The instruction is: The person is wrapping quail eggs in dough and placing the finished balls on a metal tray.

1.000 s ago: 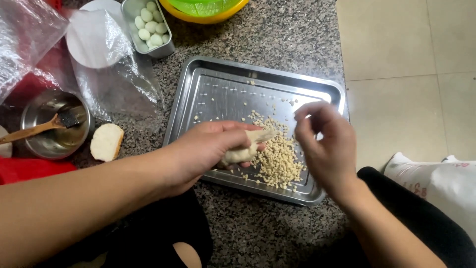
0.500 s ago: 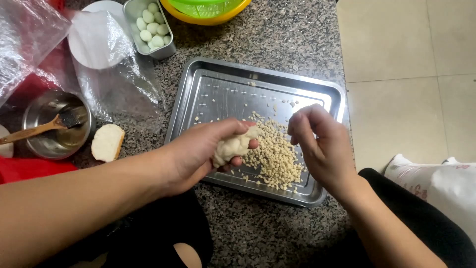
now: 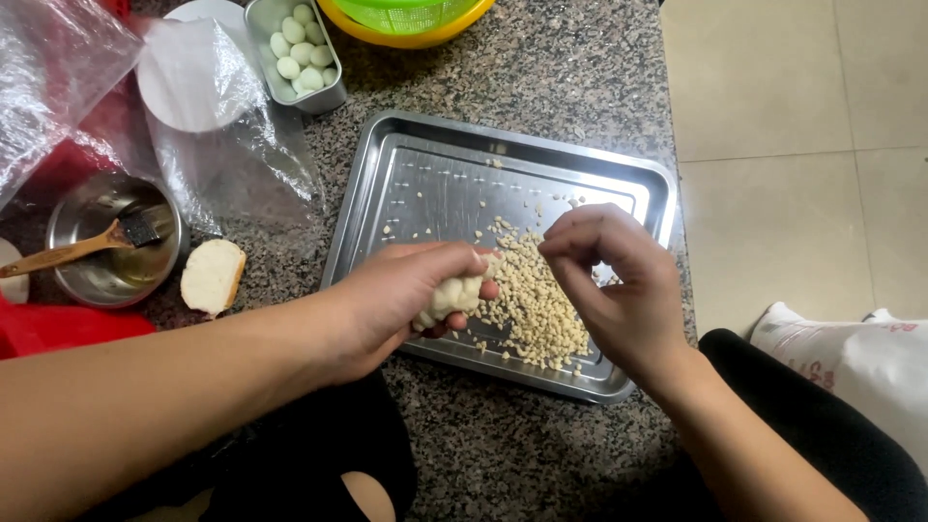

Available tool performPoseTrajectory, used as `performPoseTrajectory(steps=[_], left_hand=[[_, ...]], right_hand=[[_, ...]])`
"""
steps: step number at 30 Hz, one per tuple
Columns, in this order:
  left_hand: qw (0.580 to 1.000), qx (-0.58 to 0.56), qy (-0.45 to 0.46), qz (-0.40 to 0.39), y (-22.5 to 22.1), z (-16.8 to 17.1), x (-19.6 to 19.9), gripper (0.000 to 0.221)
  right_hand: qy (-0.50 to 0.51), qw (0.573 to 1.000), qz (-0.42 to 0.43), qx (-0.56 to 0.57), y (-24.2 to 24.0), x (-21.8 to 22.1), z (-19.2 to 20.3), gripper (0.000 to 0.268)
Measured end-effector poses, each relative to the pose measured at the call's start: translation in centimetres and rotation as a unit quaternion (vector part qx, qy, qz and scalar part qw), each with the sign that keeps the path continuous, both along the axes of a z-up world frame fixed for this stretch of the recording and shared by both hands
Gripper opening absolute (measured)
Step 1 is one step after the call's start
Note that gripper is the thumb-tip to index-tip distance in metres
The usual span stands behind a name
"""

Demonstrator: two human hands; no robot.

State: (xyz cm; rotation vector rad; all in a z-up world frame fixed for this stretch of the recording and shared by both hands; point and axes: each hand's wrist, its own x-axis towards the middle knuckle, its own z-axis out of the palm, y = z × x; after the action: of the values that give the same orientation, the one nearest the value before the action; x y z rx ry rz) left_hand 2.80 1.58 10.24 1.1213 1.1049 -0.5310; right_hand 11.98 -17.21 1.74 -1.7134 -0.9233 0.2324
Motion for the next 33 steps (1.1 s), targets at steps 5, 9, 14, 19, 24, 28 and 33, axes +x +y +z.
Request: performPoseTrajectory(steps=[5,9,14,19,24,28,33], left_hand=[[1.000,-0.006,-0.007,-0.017,-0.2,-0.2,0.0,0.041],[0.999,-0.001,-0.007,-0.031,-0.3,0.1,0.2,0.035],[0.999,0.011,-0.008,-0.045,-0.4,-0.2,-0.1,0.030],[0.999,0.014,-0.007,-0.037,-0.4,-0.3,-0.1,0.032],[0.998,0.005,-0.003,-0.059,-0.1,-0.2,-0.3,0.027],[0.996,0.014,-0.007,-0.088,-0.8,-0.2,-1.2,0.026],[0.997,-0.007,-0.028,-0.068,-0.7,-3.8,-4.5,0.019]], right_hand=[[-0.003,1.000,0.013,-0.022,0.3,-0.2,0.4,0.010],[0.025,0.999,0.045,0.005,0.4,-0.7,0.2,0.004],[0.051,0.998,0.049,0.003,0.5,-1.2,0.2,0.012],[0.029,0.997,0.069,-0.028,0.6,-1.2,0.1,0.027],[-0.020,0.997,0.068,0.013,0.9,-1.3,-0.1,0.015],[-0.018,0.998,0.055,0.007,0.5,-1.6,-2.4,0.006],[0.052,0.997,0.035,-0.050,-0.3,-3.0,-3.3,0.005]])
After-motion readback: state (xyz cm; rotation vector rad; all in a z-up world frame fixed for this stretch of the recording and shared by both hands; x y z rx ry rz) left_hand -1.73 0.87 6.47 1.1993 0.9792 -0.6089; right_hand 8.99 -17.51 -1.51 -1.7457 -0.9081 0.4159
